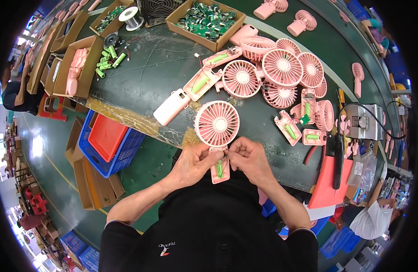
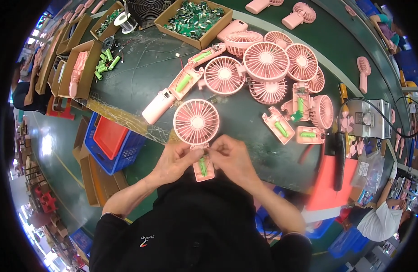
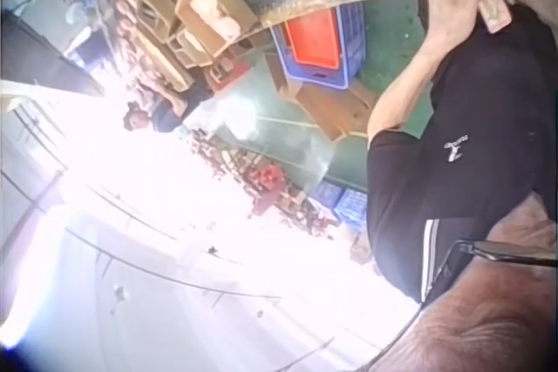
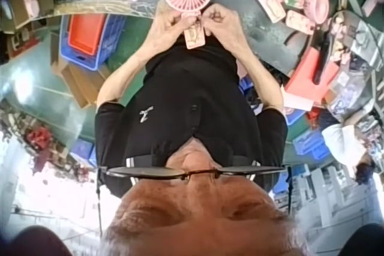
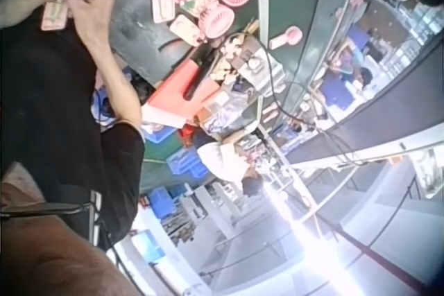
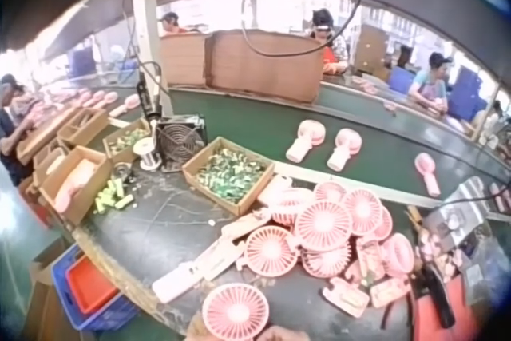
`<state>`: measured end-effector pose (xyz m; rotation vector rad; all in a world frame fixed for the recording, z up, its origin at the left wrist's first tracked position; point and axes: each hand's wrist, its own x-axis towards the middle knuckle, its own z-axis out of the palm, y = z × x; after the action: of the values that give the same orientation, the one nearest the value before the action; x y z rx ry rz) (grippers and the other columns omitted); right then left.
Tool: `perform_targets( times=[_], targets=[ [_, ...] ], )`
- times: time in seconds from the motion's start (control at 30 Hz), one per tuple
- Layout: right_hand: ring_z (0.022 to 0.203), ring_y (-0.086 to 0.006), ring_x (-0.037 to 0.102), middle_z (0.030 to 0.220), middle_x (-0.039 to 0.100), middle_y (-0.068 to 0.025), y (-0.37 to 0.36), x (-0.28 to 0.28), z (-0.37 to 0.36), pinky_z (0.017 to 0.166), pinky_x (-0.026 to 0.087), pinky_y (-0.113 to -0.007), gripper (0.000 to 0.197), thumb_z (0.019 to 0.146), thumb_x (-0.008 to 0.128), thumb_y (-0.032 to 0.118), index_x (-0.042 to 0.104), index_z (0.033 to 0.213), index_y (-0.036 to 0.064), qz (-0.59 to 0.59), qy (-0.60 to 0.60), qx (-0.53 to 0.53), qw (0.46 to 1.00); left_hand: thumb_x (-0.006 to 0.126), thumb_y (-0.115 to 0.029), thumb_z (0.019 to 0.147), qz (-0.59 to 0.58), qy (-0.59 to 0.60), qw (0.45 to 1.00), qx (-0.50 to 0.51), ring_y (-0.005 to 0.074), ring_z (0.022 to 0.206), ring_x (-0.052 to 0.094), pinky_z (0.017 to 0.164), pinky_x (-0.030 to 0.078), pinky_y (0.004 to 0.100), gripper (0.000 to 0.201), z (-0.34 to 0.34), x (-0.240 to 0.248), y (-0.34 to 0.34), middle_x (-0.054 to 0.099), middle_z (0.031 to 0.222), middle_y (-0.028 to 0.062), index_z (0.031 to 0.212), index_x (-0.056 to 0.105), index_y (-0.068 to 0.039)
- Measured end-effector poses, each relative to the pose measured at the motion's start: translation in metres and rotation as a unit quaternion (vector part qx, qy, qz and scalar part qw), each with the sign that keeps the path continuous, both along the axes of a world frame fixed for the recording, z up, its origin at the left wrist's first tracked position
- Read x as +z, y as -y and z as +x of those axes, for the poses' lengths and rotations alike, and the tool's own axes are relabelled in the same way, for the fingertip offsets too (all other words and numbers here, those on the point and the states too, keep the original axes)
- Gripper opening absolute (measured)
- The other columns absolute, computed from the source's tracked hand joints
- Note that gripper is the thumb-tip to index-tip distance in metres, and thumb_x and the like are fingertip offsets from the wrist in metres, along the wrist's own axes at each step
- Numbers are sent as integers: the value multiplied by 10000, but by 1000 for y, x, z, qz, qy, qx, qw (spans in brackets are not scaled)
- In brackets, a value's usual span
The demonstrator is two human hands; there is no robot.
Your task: The person assembles portable fans by fitting batteries and plastic covers onto the fan handles by hand, then fastens the fan casings together using an electric screwdriver.
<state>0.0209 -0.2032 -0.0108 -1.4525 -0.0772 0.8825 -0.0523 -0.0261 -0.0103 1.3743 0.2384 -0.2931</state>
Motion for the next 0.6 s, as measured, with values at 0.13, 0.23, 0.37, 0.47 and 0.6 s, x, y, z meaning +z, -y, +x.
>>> perform_targets(
  times=[0.13, 0.23, 0.37, 0.47, 0.6],
  targets=[
    [576, -42, 506, 721, 584, -5, -1, 0, -4, 494, 365, -191, 56, 863, 624, -1, 569, 848, -3, 33, -21, -32, 999, 577, -185, 986, 17, 11, 1000, 4, 55, 809, 584, 710, 493, 246, 281, 0, 6, 0, 671, 910, 38, 1132, 615, 52],
    [573, -37, 487, 720, 579, 0, -5, -1, -7, 495, 353, -188, 56, 862, 618, 1, 564, 847, 7, 34, -18, -52, 998, 571, -178, 987, 35, -12, 999, -12, 57, 808, 583, 718, 494, 247, 271, -3, 8, -2, 673, 917, 45, 1119, 615, 54],
    [599, -36, 503, 736, 583, 0, -5, -5, -8, 512, 377, -192, 62, 870, 610, 0, 548, 864, 6, 32, -11, -57, 998, 569, -174, 987, 22, 3, 1000, -5, 58, 798, 581, 719, 493, 248, 264, -4, 2, -1, 671, 909, 48, 1111, 615, 55],
    [639, -40, 540, 749, 588, -4, -4, -3, -6, 549, 428, -200, 68, 877, 602, -10, 535, 873, -4, 11, 44, -29, 999, 568, -175, 988, -4, 4, 1000, 16, 55, 789, 576, 716, 490, 247, 267, -5, -1, -1, 669, 903, 48, 1117, 615, 55],
    [676, -47, 571, 749, 590, -9, -3, 0, -7, 589, 467, -207, 54, 883, 592, -24, 540, 874, -14, -25, 109, -21, 994, 570, -179, 989, -8, -11, 999, 28, 48, 780, 571, 703, 483, 237, 264, -4, 1, 2, 672, 883, 35, 1112, 625, 47]
  ],
)
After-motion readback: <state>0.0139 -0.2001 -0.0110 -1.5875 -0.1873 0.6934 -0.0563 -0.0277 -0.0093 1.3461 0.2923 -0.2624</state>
